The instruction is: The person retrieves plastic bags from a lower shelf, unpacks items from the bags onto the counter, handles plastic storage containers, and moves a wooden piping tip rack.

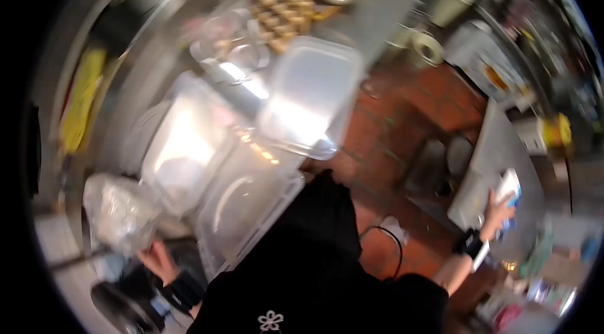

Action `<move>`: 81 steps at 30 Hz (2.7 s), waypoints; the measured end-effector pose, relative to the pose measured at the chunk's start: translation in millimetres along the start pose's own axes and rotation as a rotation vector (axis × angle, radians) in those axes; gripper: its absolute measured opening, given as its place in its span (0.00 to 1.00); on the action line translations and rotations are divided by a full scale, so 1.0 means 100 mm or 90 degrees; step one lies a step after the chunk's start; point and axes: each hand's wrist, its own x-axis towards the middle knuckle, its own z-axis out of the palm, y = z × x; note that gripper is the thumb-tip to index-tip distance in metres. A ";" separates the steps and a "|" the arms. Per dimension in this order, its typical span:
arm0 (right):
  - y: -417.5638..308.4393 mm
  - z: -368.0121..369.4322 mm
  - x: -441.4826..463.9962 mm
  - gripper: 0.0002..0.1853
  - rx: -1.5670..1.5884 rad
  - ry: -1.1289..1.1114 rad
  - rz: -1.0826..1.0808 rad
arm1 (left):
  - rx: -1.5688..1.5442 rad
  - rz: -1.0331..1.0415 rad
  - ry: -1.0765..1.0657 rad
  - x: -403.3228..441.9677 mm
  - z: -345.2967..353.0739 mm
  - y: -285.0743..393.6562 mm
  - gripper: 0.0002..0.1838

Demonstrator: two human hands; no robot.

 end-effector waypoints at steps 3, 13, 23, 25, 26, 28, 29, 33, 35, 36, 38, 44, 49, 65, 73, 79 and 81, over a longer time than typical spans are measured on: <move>-1.06 -0.61 -0.26 0.31 0.344 0.216 -0.394 | -0.180 -0.003 0.035 -0.11 0.09 -0.10 0.17; -3.86 -2.90 -2.66 0.23 0.773 -0.482 -1.188 | -0.190 0.065 -0.022 -1.11 0.35 0.11 0.23; -4.81 -3.59 -4.32 0.27 0.592 -0.625 -1.409 | 0.119 0.177 0.266 -1.45 0.64 0.02 0.22; -4.80 -3.21 -4.71 0.29 0.642 -0.348 -1.647 | 0.135 0.177 0.248 -1.36 0.65 0.01 0.20; -4.63 -3.30 -4.75 0.27 0.533 -0.370 -1.701 | 0.136 0.180 0.247 -1.27 0.66 -0.01 0.19; -4.43 -3.42 -4.75 0.24 0.443 -0.385 -1.778 | 0.157 0.155 0.239 -1.02 0.82 -0.01 0.18; -4.40 -3.42 -4.76 0.22 0.466 -0.376 -1.812 | 0.151 0.110 0.225 -0.86 0.87 -0.01 0.19; -4.29 -3.66 -4.44 0.15 0.247 -0.258 -1.928 | 0.191 -0.194 0.191 -0.18 1.00 -0.01 0.22; -4.33 -3.43 -4.15 0.10 0.579 -0.321 -1.904 | 0.126 -0.332 0.098 0.17 0.95 -0.19 0.24; -4.34 -3.40 -3.96 0.12 0.639 -0.302 -1.843 | 0.118 -0.332 0.095 0.30 0.89 -0.30 0.25; -4.34 -3.31 -3.51 0.16 0.658 -0.237 -1.688 | 0.099 -0.333 0.091 0.48 0.76 -0.54 0.27; -3.87 -2.84 -2.74 0.34 0.506 -0.108 -1.520 | 0.443 -0.219 0.027 0.17 0.88 -0.35 0.21; -3.64 -2.46 -3.03 0.33 0.663 -0.383 -1.403 | 0.533 -0.214 0.121 -0.39 0.41 -0.15 0.14; -4.51 -3.32 -3.70 0.14 0.894 -0.757 -0.973 | 0.678 0.021 0.101 -0.86 0.82 -0.45 0.33; -5.68 -2.86 -4.19 0.17 0.918 -0.241 -1.180 | 0.843 0.173 0.087 -0.17 0.57 -0.36 0.29; -5.68 -3.16 -4.34 0.18 0.799 -0.113 -1.131 | 0.858 0.234 0.152 0.20 0.42 -0.58 0.25; -5.66 -3.22 -4.36 0.18 0.805 -0.137 -1.123 | 0.841 0.232 0.140 0.26 0.33 -0.65 0.25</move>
